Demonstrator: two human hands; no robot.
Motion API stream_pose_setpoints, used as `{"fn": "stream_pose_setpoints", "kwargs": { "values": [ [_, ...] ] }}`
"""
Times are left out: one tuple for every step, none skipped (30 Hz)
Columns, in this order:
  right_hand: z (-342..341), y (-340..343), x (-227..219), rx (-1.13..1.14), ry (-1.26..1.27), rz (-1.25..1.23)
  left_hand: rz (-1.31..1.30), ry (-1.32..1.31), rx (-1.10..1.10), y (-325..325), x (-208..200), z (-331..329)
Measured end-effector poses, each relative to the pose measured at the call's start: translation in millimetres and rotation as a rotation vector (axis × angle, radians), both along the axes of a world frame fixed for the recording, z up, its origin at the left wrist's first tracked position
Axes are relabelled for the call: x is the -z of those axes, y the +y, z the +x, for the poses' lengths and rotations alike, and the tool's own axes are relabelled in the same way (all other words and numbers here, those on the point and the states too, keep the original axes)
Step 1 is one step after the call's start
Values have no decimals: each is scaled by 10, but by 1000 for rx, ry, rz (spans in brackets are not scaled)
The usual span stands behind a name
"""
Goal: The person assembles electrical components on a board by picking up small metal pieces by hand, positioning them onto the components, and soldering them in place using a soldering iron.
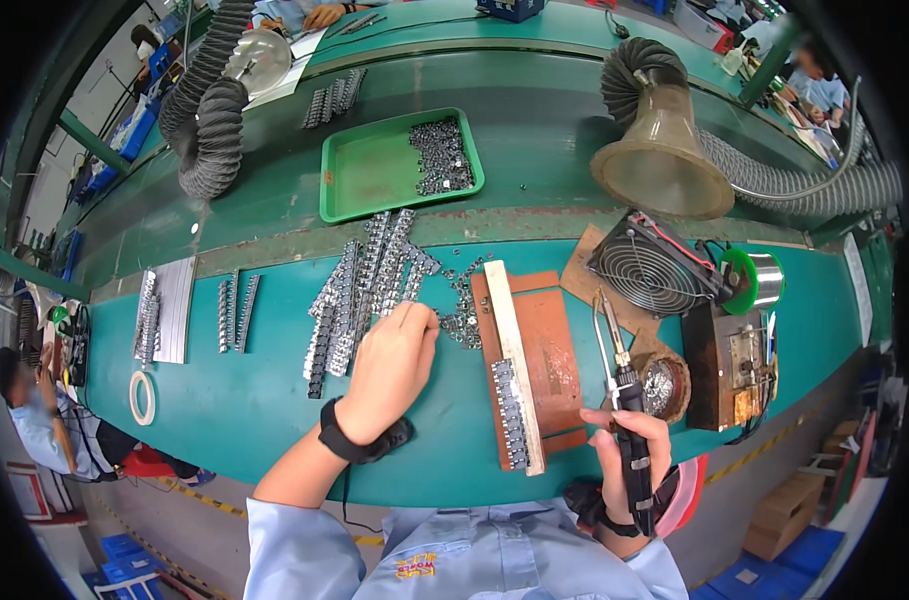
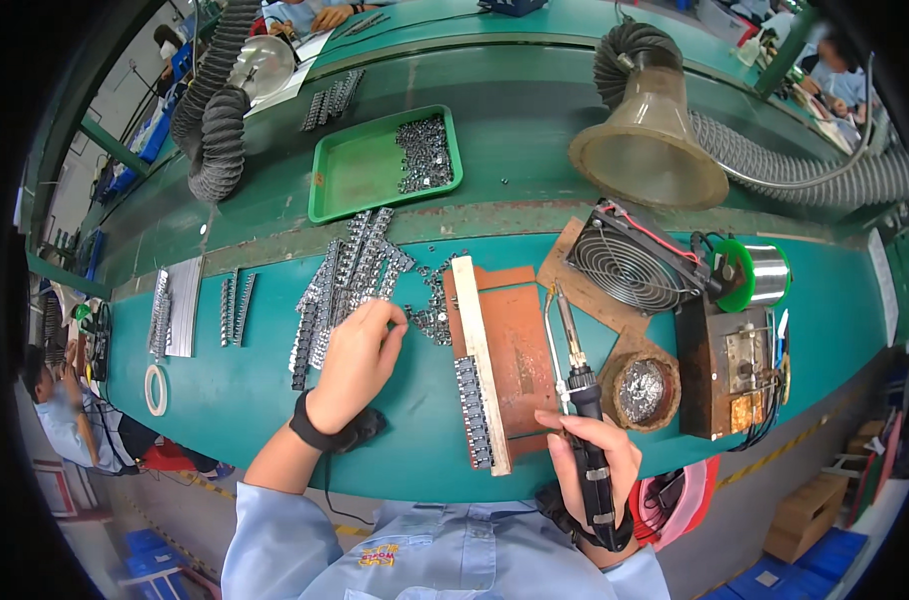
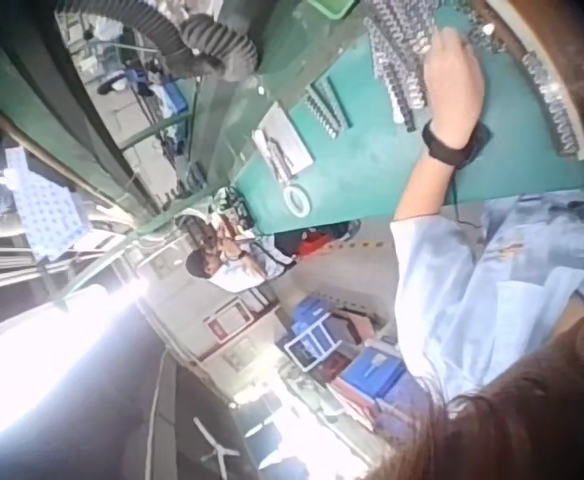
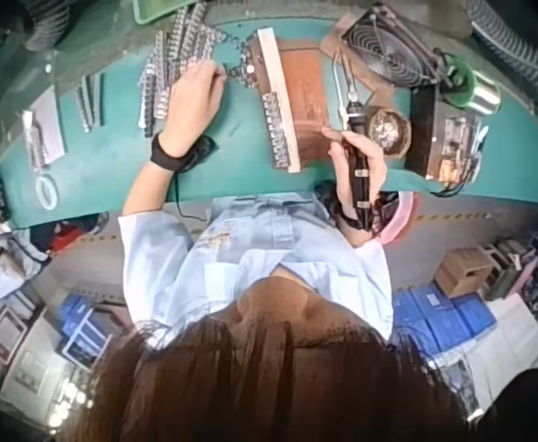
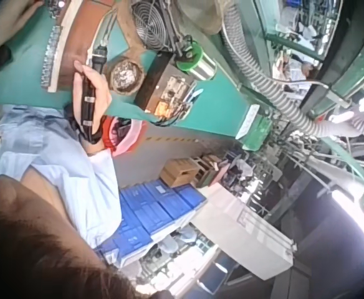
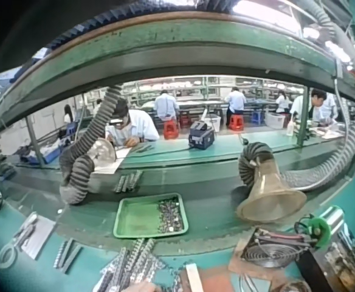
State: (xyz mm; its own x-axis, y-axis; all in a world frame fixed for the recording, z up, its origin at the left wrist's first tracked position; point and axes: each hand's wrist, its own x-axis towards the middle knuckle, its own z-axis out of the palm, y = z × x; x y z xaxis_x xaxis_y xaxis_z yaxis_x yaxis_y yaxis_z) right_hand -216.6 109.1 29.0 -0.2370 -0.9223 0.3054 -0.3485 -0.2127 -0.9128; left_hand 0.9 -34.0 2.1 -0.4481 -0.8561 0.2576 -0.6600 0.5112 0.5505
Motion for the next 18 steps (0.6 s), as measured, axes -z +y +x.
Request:
{"fn": "stream_pose_setpoints", "kwargs": {
  "values": [
    [16, -54, 21, 17, -38, 2, 101, 48, -4, 48, -68, -29],
    [28, -104, 51, 35, -76, 5, 203, 96, -8, 79, -112, -52],
    [30, -140, 76, 47, -115, 7, 211, 98, -14, 104, -152, -63],
    [22, -162, 111, 42, -115, 16, 330, 163, 20, 123, -188, -75],
    [13, -176, 156, 15, -133, 42, 450, 228, 55, 135, -206, -85],
    [3, -185, 200, -11, -152, 69, 571, 294, 89, 141, -196, -92],
    [-9, -192, 231, -36, -172, 96, 580, 294, 85, 139, -144, -91],
    [-13, -196, 244, -36, -175, 106, 756, 424, 84, 131, -72, -78],
    [-19, -196, 253, -48, -177, 112, 932, 555, 81, 111, -34, -78],
    [-26, -197, 260, -59, -179, 118, 1108, 686, 76, 100, -2, -75],
    [-33, -202, 269, -68, -181, 124, 1120, 682, 73, 100, 23, -63],
    [-38, -212, 279, -63, -186, 135, 1159, 720, 66, 105, 45, -46],
    [-42, -223, 289, -81, -184, 144, 1198, 757, 58, 107, 52, -35],
    [-44, -234, 299, -100, -182, 152, 1236, 795, 49, 102, 54, -35],
    [-58, -225, 287, -111, -177, 158, 1249, 789, 54, 100, 46, -60],
    [-72, -214, 274, -101, -178, 165, 1280, 806, 56, 99, 38, -82],
    [-86, -201, 258, -97, -183, 171, 1310, 823, 57, 98, 33, -103],
    [-88, -207, 269, -104, -193, 178, 1336, 842, 47, 98, 48, -99]
  ]
}}
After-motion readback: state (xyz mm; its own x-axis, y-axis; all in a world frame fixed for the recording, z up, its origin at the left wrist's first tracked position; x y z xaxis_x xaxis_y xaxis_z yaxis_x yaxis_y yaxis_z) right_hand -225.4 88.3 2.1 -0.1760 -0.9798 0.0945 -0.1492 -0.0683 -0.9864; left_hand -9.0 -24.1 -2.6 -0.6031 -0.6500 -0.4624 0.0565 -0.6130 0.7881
